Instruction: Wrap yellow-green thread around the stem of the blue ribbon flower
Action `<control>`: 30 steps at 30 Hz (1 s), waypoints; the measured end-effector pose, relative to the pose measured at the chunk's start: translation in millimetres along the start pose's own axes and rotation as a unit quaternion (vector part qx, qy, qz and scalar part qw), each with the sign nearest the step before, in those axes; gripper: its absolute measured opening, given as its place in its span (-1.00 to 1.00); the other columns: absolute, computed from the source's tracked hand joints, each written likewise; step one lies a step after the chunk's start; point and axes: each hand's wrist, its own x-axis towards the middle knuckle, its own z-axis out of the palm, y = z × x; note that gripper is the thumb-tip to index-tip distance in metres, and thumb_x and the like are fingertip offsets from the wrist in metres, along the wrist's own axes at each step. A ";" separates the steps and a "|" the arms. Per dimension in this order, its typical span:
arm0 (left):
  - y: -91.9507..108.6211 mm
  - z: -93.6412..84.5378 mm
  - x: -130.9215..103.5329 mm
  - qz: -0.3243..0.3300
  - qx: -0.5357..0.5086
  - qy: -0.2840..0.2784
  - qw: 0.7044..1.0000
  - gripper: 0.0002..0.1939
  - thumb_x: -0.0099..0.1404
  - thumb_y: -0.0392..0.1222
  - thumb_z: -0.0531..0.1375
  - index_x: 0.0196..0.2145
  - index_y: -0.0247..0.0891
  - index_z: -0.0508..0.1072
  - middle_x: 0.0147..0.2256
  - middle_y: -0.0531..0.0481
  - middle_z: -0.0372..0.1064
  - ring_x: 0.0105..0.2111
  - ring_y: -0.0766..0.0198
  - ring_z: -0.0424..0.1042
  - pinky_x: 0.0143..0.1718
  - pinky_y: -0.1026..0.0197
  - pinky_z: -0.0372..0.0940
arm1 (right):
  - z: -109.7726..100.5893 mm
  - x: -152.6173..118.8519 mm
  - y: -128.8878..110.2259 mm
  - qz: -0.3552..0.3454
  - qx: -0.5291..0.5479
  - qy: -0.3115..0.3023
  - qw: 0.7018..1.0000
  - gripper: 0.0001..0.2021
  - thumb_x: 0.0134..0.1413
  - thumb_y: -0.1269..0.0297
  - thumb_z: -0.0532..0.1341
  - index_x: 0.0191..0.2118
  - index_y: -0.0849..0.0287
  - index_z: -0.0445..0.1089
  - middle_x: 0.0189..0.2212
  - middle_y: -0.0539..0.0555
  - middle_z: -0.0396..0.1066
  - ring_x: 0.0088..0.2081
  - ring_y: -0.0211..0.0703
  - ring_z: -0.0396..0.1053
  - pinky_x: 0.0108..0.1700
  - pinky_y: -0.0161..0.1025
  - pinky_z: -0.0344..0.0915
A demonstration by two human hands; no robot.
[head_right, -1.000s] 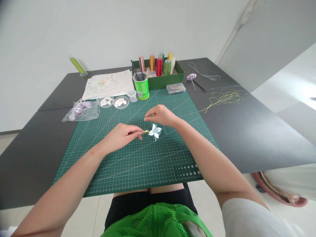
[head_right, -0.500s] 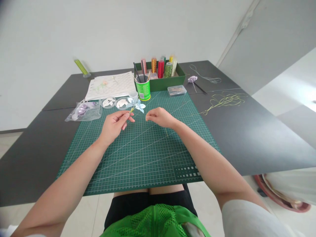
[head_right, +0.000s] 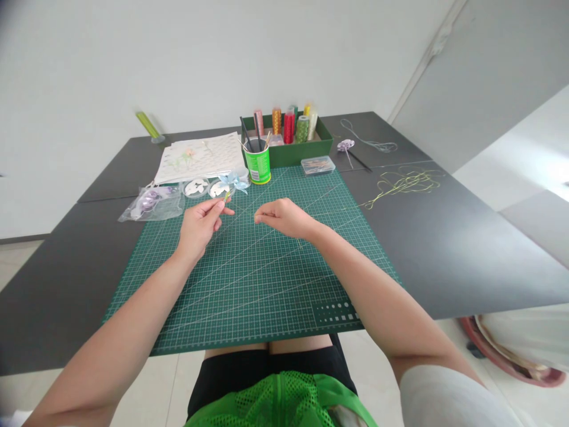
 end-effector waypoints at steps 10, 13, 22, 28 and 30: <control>1.2 0.1 4.6 -0.223 -0.169 -0.062 0.958 -0.76 0.34 -0.16 0.26 -0.10 -0.29 0.62 -0.16 -0.16 0.60 -0.54 0.49 0.36 -0.62 0.46 0.15 | -0.9 -6.4 -18.9 -0.055 -0.032 0.009 0.998 -0.72 0.31 0.20 0.15 -0.36 0.22 0.49 -0.56 -0.06 0.34 -0.50 -0.34 0.19 -0.35 -0.32 0.12; 1.8 0.6 5.2 -0.274 -0.199 -0.078 0.938 -0.81 0.36 -0.20 0.25 -0.13 -0.27 0.62 -0.16 -0.14 0.61 -0.39 0.42 0.52 -0.50 0.47 0.30 | -1.7 -8.0 -22.0 -0.066 -0.038 0.011 0.997 -0.72 0.31 0.19 0.15 -0.35 0.21 0.49 -0.54 -0.05 0.36 -0.50 -0.34 0.18 -0.36 -0.32 0.11; -3.2 3.7 -0.5 -0.219 -0.119 -0.127 0.960 -0.73 0.31 -0.08 0.29 -0.10 -0.25 0.62 -0.16 -0.16 0.62 -0.35 0.33 0.54 -0.50 0.41 0.26 | -1.8 -12.1 -34.5 -0.066 -0.007 0.039 0.997 -0.70 0.28 0.16 0.18 -0.41 0.20 0.46 -0.67 -0.14 -0.01 -0.58 -0.37 -0.03 -0.47 -0.31 -0.02; -1.6 3.6 -2.3 -0.171 -0.006 -0.189 0.967 -0.77 0.29 -0.14 0.28 -0.16 -0.28 0.65 -0.23 -0.17 0.63 -0.52 0.38 0.40 -0.61 0.37 0.10 | -4.8 -15.4 -42.1 -0.048 0.095 0.042 0.993 -0.60 0.20 -0.07 0.25 -0.34 0.21 0.59 -0.67 -0.09 0.16 -0.60 -0.38 -0.05 -0.54 -0.29 -0.09; 2.2 4.4 -4.9 -0.175 0.018 -0.234 0.956 -0.79 0.30 -0.15 0.26 -0.19 -0.26 0.66 -0.26 -0.15 0.63 -0.53 0.38 0.38 -0.61 0.36 0.10 | -6.5 -15.4 -41.1 -0.051 0.115 0.051 0.991 -0.59 0.18 -0.08 0.27 -0.30 0.20 0.62 -0.58 0.00 0.37 -0.58 -0.35 0.08 -0.54 -0.28 -0.04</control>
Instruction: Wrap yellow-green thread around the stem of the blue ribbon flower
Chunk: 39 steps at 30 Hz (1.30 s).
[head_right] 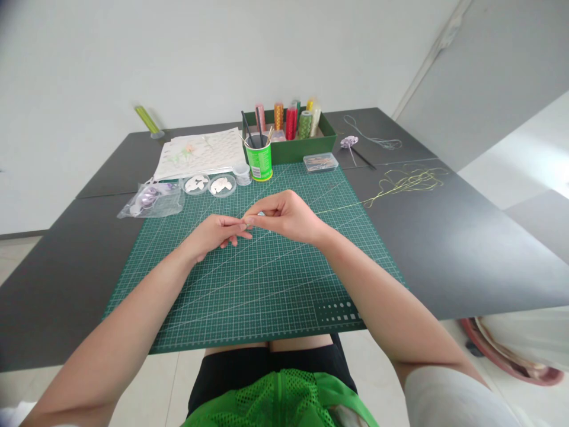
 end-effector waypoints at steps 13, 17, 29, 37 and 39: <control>9.7 18.8 -13.2 0.044 0.085 -0.105 0.990 -0.81 0.32 -0.23 0.22 -0.24 -0.28 0.65 -0.33 -0.09 0.64 -0.57 0.36 0.42 -0.57 0.32 0.21 | 4.5 11.1 28.0 0.030 -0.011 0.114 0.993 -0.74 0.14 0.09 0.32 -0.22 0.13 0.66 -0.29 0.11 0.63 -0.28 -0.13 0.51 -0.26 -0.22 0.40; 7.6 16.8 -13.0 0.077 0.089 -0.134 0.984 -0.80 0.35 -0.20 0.21 -0.19 -0.26 0.64 -0.30 -0.07 0.64 -0.56 0.38 0.43 -0.51 0.32 0.25 | 1.6 12.8 38.3 0.044 -0.025 0.112 0.992 -0.73 0.13 0.08 0.32 -0.22 0.15 0.66 -0.30 0.12 0.63 -0.30 -0.13 0.51 -0.26 -0.20 0.40; 13.8 11.3 -18.9 0.154 0.035 -0.043 0.987 -0.76 0.33 -0.09 0.24 -0.14 -0.30 0.53 -0.31 -0.10 0.63 -0.66 0.45 0.21 -0.61 0.34 0.12 | -9.9 15.9 72.1 0.106 0.004 0.063 0.992 -0.67 0.04 0.03 0.34 -0.26 0.21 0.65 -0.37 0.13 0.59 -0.42 -0.20 0.39 -0.40 -0.25 0.24; 9.7 2.3 -10.2 0.219 -0.063 0.079 0.970 -0.75 0.30 -0.09 0.26 -0.14 -0.29 0.56 -0.42 -0.08 0.58 -0.69 0.47 0.10 -0.65 0.33 0.03 | -6.3 16.8 70.9 0.117 0.011 0.056 0.992 -0.61 -0.06 -0.07 0.39 -0.52 0.22 0.52 -0.67 -0.08 0.18 -0.55 -0.36 0.03 -0.49 -0.30 -0.07; 9.7 -0.4 -7.9 0.218 -0.104 0.102 0.965 -0.77 0.27 -0.10 0.29 -0.19 -0.29 0.58 -0.45 -0.06 0.57 -0.69 0.48 0.10 -0.65 0.34 0.02 | -8.2 16.1 70.4 0.140 0.069 0.060 0.986 -0.65 -0.02 -0.05 0.38 -0.42 0.21 0.55 -0.69 -0.12 0.11 -0.58 -0.38 -0.04 -0.51 -0.30 -0.13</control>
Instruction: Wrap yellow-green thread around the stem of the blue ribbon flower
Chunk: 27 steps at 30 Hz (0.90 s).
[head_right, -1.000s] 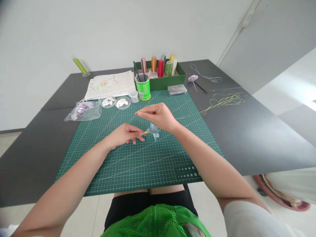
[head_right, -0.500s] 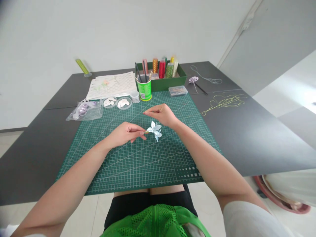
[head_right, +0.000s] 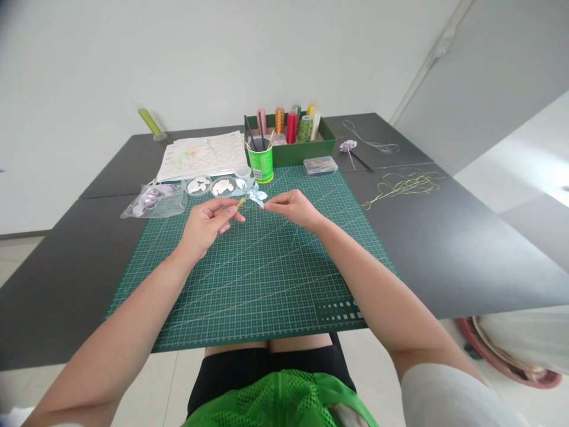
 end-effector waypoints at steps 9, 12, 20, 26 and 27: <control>1.9 -5.5 3.4 -0.011 -0.125 0.060 0.990 -0.76 0.21 -0.10 0.36 -0.19 -0.25 0.63 -0.45 -0.02 0.53 -0.68 0.55 0.09 -0.67 0.40 -0.07 | -66.9 -0.4 26.1 0.084 0.112 0.021 0.990 -0.70 -0.13 0.11 0.41 -0.52 0.21 0.39 -0.72 -0.16 -0.01 -0.64 -0.45 -0.14 -0.55 -0.32 -0.29; 3.1 -7.7 5.3 -0.020 -0.151 0.087 0.985 -0.77 0.19 -0.11 0.37 -0.21 -0.25 0.63 -0.44 -0.02 0.53 -0.69 0.56 0.07 -0.69 0.42 -0.10 | -97.8 -10.9 25.3 0.066 0.116 0.057 0.989 -0.72 -0.14 0.17 0.40 -0.56 0.19 0.33 -0.69 -0.16 -0.04 -0.63 -0.44 -0.14 -0.57 -0.32 -0.28; -0.6 -20.7 13.3 -0.041 -0.171 0.170 0.970 -0.78 0.19 -0.15 0.36 -0.20 -0.26 0.62 -0.39 -0.03 0.53 -0.68 0.57 0.07 -0.72 0.44 -0.13 | -140.1 -33.5 19.1 0.140 -0.097 0.324 0.931 -0.77 0.17 0.31 0.17 -0.53 0.11 0.28 -0.68 -0.16 -0.09 -0.61 -0.35 -0.09 -0.46 -0.17 -0.07; -1.2 -21.4 13.6 -0.034 -0.163 0.165 0.972 -0.77 0.19 -0.14 0.36 -0.20 -0.25 0.62 -0.39 -0.04 0.53 -0.67 0.56 0.08 -0.72 0.44 -0.13 | -155.3 -37.6 30.4 0.204 -0.281 0.433 0.832 -0.83 -0.06 0.47 0.31 -0.57 0.15 0.38 -0.67 -0.02 0.17 -0.47 -0.17 0.13 -0.24 -0.07 0.04; -1.1 -20.3 13.3 -0.035 -0.156 0.161 0.974 -0.77 0.19 -0.14 0.36 -0.20 -0.25 0.62 -0.39 -0.04 0.53 -0.67 0.56 0.08 -0.71 0.44 -0.13 | -155.2 -36.7 32.5 0.207 -0.306 0.439 0.819 -0.84 -0.06 0.49 0.30 -0.56 0.16 0.39 -0.62 0.04 0.25 -0.41 -0.12 0.18 -0.17 -0.03 0.06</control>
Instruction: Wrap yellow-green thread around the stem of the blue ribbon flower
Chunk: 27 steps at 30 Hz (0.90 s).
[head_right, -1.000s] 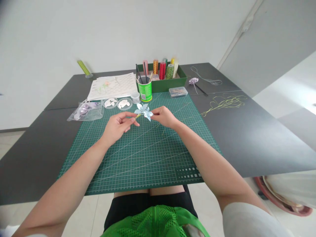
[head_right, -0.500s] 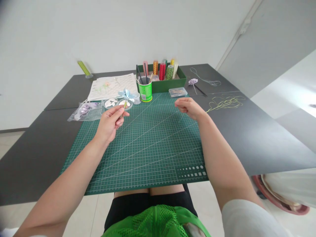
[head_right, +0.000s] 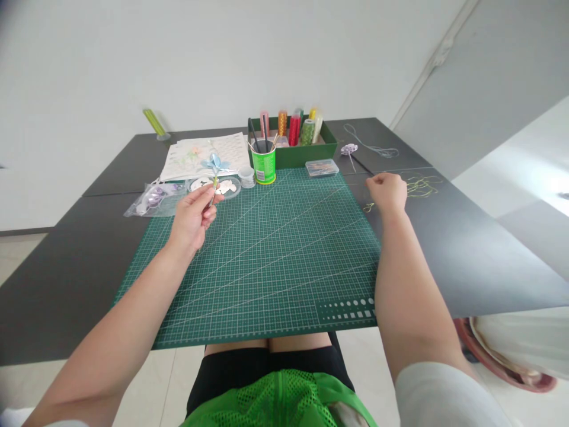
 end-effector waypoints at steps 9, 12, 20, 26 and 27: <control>-5.9 7.0 -8.3 -0.031 0.077 -0.077 0.994 -0.72 0.22 -0.11 0.33 -0.16 -0.30 0.60 -0.39 -0.10 0.56 -0.68 0.54 0.06 -0.67 0.40 -0.09 | 34.0 -33.7 -41.7 -0.243 -0.062 0.119 0.961 -0.63 0.06 0.51 0.08 -0.10 0.19 0.56 0.00 0.26 0.46 0.09 0.11 0.27 0.32 0.24 -0.21; -6.0 8.3 -9.9 -0.035 0.086 -0.081 0.992 -0.71 0.22 -0.11 0.33 -0.13 -0.30 0.59 -0.38 -0.11 0.57 -0.68 0.53 0.06 -0.66 0.38 -0.09 | 44.5 -65.7 -69.8 -0.363 0.048 0.045 0.929 -0.63 0.12 0.51 0.04 -0.14 0.14 0.57 -0.06 0.18 0.52 0.04 0.03 0.38 0.29 0.17 0.03; -9.2 15.8 -15.5 -0.039 0.098 -0.089 0.991 -0.71 0.23 -0.10 0.32 -0.14 -0.29 0.59 -0.40 -0.09 0.56 -0.68 0.51 0.09 -0.65 0.36 -0.06 | 64.3 -164.6 -115.1 -0.359 0.329 -0.286 0.825 -0.66 0.34 0.27 0.04 0.09 0.02 0.46 0.02 0.10 0.51 0.14 -0.05 0.39 0.21 0.02 0.29; -10.8 20.2 -20.6 -0.021 0.099 -0.093 0.991 -0.72 0.23 -0.08 0.32 -0.15 -0.26 0.59 -0.42 -0.07 0.57 -0.67 0.47 0.11 -0.64 0.33 -0.03 | 66.2 -185.7 -117.0 -0.300 0.346 -0.343 0.820 -0.62 0.33 0.14 0.12 0.20 0.04 0.32 -0.31 0.00 0.47 -0.51 -0.32 0.30 -0.43 -0.30 0.30; -10.7 20.5 -21.2 -0.019 0.099 -0.091 0.991 -0.72 0.23 -0.08 0.32 -0.15 -0.26 0.59 -0.42 -0.06 0.57 -0.67 0.47 0.11 -0.64 0.33 -0.03 | 65.2 -185.6 -116.4 -0.308 0.321 -0.324 0.835 -0.64 0.33 0.15 0.13 0.18 0.05 0.35 -0.42 -0.05 0.40 -0.57 -0.34 0.22 -0.47 -0.31 0.22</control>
